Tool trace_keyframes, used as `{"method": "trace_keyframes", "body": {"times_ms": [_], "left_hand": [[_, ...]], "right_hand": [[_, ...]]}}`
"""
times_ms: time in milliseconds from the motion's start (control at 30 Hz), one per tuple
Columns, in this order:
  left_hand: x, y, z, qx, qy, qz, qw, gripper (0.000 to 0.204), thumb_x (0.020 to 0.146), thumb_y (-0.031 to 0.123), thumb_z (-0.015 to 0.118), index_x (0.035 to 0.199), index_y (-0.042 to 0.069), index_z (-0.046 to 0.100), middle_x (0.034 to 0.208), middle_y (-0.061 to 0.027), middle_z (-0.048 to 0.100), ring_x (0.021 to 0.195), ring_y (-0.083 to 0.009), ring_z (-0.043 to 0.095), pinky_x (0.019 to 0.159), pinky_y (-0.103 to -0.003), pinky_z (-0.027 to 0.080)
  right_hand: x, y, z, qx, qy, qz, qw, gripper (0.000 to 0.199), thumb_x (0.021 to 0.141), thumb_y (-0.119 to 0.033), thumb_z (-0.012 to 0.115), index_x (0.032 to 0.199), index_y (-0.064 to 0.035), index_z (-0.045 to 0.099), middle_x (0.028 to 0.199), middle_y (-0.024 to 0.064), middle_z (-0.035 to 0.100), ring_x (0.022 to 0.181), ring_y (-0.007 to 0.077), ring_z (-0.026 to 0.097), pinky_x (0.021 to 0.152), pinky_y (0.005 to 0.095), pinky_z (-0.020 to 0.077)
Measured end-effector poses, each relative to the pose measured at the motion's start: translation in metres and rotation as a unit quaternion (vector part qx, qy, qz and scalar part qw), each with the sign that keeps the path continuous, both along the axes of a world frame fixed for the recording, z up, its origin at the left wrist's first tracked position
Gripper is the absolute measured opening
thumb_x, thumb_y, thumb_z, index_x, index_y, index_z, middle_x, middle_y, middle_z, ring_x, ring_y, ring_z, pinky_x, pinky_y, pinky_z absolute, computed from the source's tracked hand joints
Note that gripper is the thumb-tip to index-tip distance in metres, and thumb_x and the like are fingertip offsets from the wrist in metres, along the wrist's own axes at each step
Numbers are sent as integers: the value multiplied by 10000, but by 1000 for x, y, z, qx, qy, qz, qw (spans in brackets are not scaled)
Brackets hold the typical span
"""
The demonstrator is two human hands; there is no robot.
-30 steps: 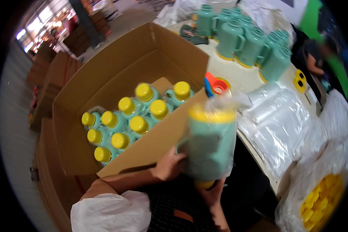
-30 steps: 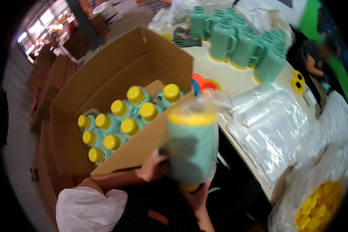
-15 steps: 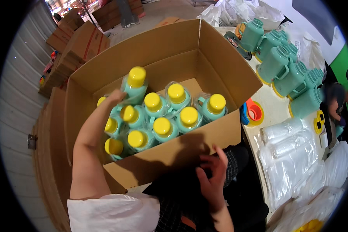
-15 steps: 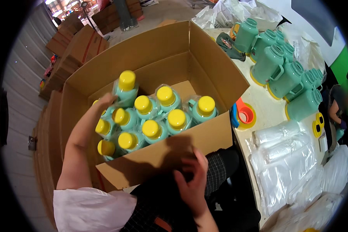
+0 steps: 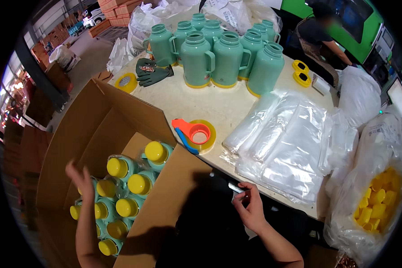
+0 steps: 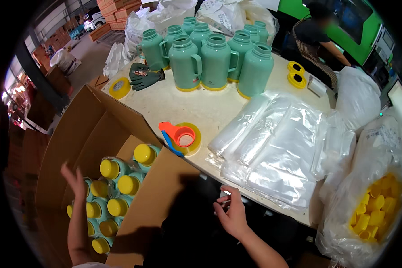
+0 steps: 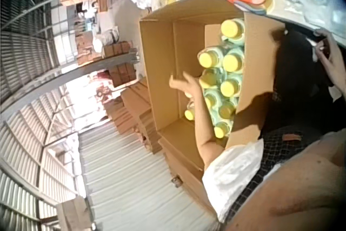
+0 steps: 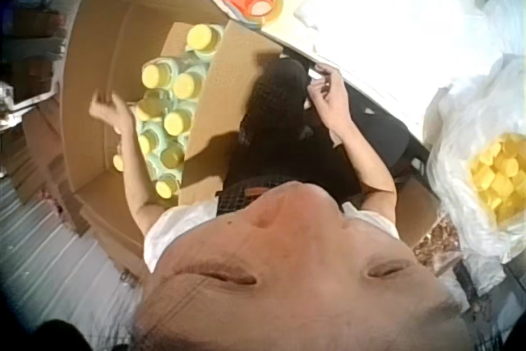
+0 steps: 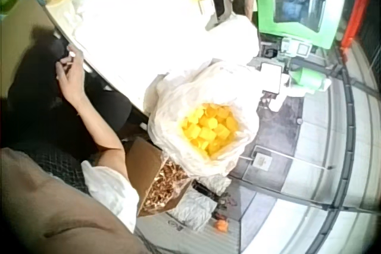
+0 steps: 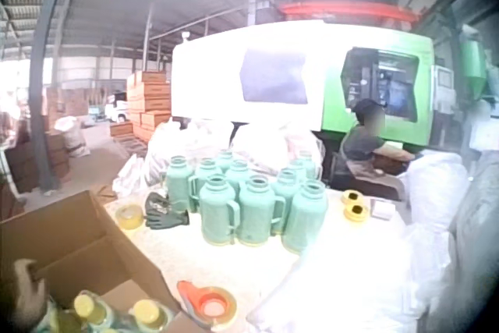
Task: The person assembles light green plastic pitchers by hand. They pick up a pitcher body, insert a copper-colored metal ring into the neck, and then screw on a yellow lid. The completed pitchers are placed into a cardboard box. The process is repeated for multiple units.
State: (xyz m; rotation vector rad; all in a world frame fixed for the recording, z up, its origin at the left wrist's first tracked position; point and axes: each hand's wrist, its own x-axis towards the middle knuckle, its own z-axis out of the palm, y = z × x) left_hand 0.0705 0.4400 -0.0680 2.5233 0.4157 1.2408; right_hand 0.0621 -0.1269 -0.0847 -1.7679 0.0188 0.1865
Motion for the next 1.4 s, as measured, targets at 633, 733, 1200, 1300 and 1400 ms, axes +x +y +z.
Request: {"method": "trace_keyframes", "body": {"times_ms": [633,733,1200,1300,1400], "left_hand": [[401,-339,106,160,126,-289,935,249,935,243,648,1068,32,659,1082,-190,584,940,-415,618,823,-474,489],[285,-365,178,232,44,-410,881,164,905,116,659,1020,11,610,1002,-174,538,954,-385,581,832,-449,467],[13,-449,73,-261,371,-700,552,345,851,232,687,1101,16,585,1223,-112,530,1202,-244,502,1056,-377,372],[-11,-474,21,-311,425,-670,523,603,831,322,735,1293,4,514,1259,-133,552,1230,-242,505,1066,-389,394],[-21,-488,40,-363,476,-641,480,857,774,420,797,1421,3,419,1254,-185,590,1190,-280,568,1018,-399,481]], "right_hand": [[-13,-45,6,64,-89,1,994,459,878,-27,724,1292,-72,528,989,74,646,838,115,667,709,259,526],[-8,-47,1,1,-205,-62,977,494,849,-20,740,1292,-57,524,1062,98,647,901,175,671,765,306,532],[-255,-80,-4,13,-208,-154,966,413,925,-231,697,1293,-79,587,1304,119,608,1218,280,572,1034,401,455],[-341,-145,34,-147,-220,-342,902,171,838,-110,776,993,-77,713,954,82,709,880,277,682,780,396,557],[-408,-239,114,-349,-103,-544,757,67,839,-93,728,899,-62,722,868,124,696,783,289,668,722,392,536]]}}
